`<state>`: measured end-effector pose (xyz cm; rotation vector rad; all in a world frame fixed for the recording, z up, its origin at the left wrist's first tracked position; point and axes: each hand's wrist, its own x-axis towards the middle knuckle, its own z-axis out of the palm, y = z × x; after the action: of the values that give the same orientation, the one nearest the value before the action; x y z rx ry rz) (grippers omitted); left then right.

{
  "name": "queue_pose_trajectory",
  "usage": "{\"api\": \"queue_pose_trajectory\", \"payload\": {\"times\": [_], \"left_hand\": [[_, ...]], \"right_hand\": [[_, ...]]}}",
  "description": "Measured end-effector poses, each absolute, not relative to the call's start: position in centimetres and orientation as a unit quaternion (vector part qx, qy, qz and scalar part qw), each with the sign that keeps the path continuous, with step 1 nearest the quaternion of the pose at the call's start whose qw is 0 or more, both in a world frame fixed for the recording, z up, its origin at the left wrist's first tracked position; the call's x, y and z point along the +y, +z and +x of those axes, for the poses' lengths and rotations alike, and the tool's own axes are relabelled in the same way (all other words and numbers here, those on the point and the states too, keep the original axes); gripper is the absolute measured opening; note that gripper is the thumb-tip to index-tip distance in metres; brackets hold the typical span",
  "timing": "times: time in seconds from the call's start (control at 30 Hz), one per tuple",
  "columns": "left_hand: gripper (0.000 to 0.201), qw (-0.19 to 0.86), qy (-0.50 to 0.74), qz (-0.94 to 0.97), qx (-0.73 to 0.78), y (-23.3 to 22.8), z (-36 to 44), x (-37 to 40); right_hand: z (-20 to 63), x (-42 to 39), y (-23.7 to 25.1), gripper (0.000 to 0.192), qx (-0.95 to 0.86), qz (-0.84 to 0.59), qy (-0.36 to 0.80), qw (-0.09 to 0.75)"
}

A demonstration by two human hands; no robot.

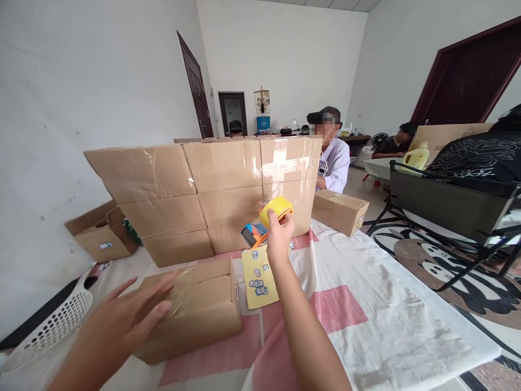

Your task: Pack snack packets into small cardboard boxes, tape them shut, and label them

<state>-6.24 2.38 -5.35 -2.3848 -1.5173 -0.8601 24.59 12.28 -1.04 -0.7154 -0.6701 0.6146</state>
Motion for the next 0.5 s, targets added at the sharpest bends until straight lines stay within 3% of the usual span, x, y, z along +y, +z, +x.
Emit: {"api": "queue_pose_trajectory", "payload": {"times": [0.07,0.17,0.27,0.33,0.5], "left_hand": [[0.045,0.003,-0.332,-0.755,-0.565,-2.3,-3.9,3.1],[0.057,-0.175,-0.384,-0.720,-0.551,1.5,1.0,4.4],[0.060,-0.309,-0.353,-0.721,-0.510,2.7,5.2,5.9],[0.051,-0.330,-0.353,-0.732,-0.480,2.2,6.7,6.6],[0.035,-0.239,-0.440,-0.716,-0.486,0.2,7.3,6.7]], "right_hand": [[24.5,11.4,-0.1,0.027,-0.348,-0.310,0.334,0.819],[23.5,9.7,0.9,0.026,-0.403,-0.269,0.381,0.787],[22.3,8.0,1.7,0.023,-0.471,-0.237,0.379,0.760],[21.8,7.3,1.8,0.023,-0.509,-0.235,0.357,0.747],[21.5,7.3,1.1,0.020,-0.554,-0.248,0.326,0.725]]}}
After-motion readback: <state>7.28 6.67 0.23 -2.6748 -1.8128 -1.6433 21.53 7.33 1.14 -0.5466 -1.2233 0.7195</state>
